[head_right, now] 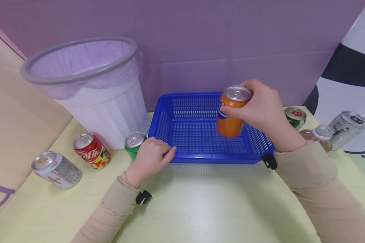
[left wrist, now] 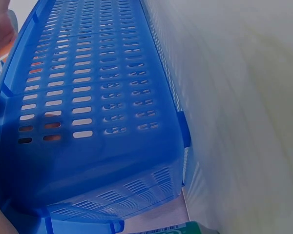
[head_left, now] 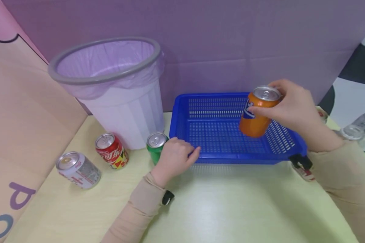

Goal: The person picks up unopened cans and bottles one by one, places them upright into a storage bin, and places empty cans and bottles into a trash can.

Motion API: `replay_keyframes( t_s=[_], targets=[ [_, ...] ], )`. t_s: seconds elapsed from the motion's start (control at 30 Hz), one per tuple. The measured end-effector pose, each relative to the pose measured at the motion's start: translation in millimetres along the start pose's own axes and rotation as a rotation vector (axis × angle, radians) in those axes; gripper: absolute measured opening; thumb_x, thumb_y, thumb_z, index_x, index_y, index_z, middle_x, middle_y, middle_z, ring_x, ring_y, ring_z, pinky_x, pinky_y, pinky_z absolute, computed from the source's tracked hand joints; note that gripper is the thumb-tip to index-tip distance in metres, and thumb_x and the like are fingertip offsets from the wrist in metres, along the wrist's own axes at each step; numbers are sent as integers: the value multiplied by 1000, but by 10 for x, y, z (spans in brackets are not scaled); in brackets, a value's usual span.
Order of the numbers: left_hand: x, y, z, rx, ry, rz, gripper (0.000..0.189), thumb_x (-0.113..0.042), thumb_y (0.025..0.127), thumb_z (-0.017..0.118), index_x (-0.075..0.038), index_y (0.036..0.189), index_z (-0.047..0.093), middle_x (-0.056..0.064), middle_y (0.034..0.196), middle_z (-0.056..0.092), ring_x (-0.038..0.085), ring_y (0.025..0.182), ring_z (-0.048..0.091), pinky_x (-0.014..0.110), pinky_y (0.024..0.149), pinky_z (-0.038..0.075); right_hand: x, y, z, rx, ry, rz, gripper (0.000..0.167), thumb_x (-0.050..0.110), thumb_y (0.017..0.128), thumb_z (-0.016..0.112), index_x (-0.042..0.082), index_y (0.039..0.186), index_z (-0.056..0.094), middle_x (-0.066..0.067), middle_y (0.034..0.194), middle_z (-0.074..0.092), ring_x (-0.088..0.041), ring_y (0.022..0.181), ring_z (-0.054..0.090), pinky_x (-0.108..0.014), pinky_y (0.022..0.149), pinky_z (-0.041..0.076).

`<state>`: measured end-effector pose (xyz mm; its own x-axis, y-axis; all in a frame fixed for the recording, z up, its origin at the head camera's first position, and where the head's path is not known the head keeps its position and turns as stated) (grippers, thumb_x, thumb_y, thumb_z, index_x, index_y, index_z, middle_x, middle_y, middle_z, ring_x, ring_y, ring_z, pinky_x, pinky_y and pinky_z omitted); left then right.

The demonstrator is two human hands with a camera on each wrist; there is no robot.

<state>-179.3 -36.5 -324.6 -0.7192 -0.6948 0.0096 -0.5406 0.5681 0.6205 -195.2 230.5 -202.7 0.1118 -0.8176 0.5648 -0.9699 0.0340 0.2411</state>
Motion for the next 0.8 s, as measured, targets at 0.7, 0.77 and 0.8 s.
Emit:
replay_keyframes(
  t_s=[0.7, 0.77, 0.8],
  targets=[
    [-3, 4, 1, 12, -5, -8, 47, -26, 89, 55, -18, 45, 43, -8, 43, 39, 7, 42, 34, 24, 49, 30, -113, 467, 135, 121, -100, 2, 79, 46, 75, 74, -8, 124, 44, -31, 114, 55, -43, 95, 56, -54, 78, 49],
    [-4, 3, -2, 10, -4, -6, 47, -26, 89, 55, -18, 45, 43, -8, 43, 39, 7, 42, 35, 24, 49, 30, -133, 492, 154, 125, -101, -1, 78, 44, 75, 75, -9, 123, 45, -31, 114, 55, -43, 94, 57, -54, 77, 49],
    [-5, 3, -4, 10, -3, -5, 47, -26, 89, 55, -18, 45, 43, -8, 43, 39, 7, 42, 35, 24, 49, 30, -148, 503, 161, 128, -100, -1, 78, 44, 75, 75, -9, 123, 44, -31, 114, 55, -43, 94, 57, -54, 77, 48]
  ],
)
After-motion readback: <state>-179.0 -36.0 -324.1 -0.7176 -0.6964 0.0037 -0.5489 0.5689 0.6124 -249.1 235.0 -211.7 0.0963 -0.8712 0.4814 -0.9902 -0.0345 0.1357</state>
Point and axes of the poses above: each hand's wrist, its own y-axis towards the middle knuckle, its own z-axis out of the palm, x = y × z, the point moved 3 cm from there along y, towards the middle knuckle
